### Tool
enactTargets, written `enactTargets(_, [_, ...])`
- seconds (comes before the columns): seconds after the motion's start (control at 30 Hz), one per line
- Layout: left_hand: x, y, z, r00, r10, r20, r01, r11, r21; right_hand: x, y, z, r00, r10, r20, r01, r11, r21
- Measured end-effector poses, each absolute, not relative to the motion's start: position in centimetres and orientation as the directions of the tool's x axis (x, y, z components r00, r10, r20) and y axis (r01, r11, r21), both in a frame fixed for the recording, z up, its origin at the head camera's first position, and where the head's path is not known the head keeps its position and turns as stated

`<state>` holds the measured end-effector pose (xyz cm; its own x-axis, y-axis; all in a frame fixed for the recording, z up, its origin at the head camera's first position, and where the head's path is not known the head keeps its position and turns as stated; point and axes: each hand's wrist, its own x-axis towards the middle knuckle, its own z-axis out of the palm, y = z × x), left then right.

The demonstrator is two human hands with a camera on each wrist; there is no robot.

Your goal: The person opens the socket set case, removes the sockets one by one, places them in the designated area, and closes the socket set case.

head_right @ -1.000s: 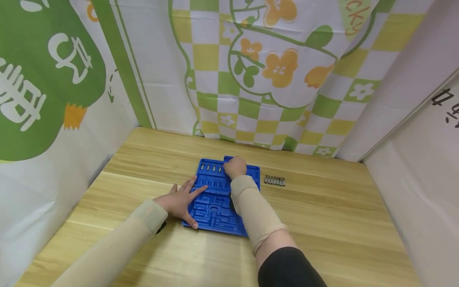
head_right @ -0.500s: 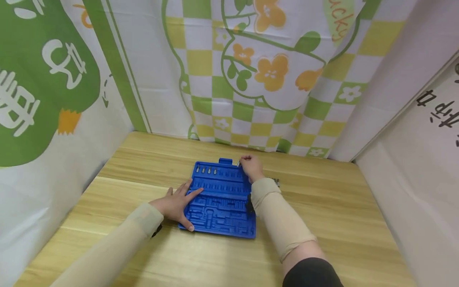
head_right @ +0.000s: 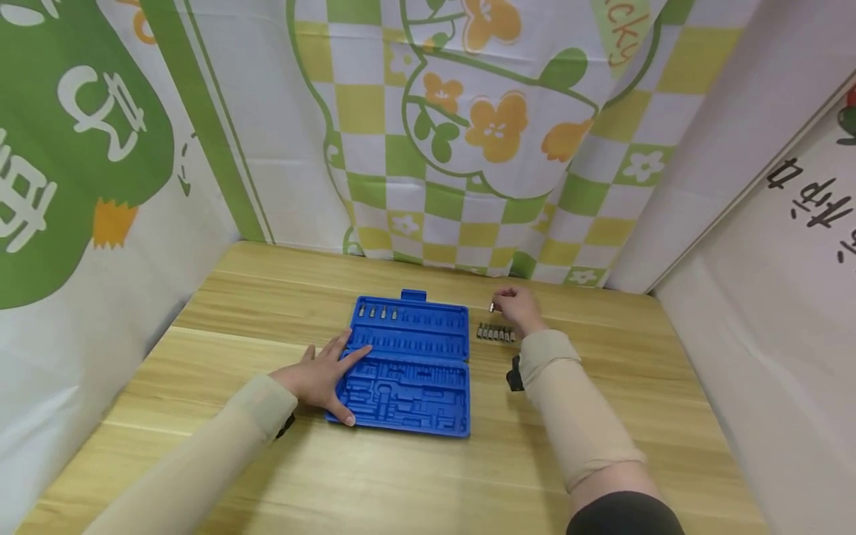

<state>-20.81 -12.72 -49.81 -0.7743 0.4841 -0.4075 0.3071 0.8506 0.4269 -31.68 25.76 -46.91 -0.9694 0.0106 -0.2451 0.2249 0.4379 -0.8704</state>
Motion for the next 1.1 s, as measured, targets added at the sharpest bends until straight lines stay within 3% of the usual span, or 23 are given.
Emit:
enactTargets(0.57, [-21.3,-13.1,-50.2,-0.774,0.481,-0.413,0.307,0.854,0.420,-29.9,30.5,-47.6,-0.971,0.016,-0.238,0.170,0.746,-0.644])
enactTargets(1.1, [-21.3,-12.9,-50.5,-0.765,0.489,-0.420,0.312,0.851,0.422,-29.9,30.5,-49.1,-0.966,-0.001,-0.259,0.158,0.788,-0.595])
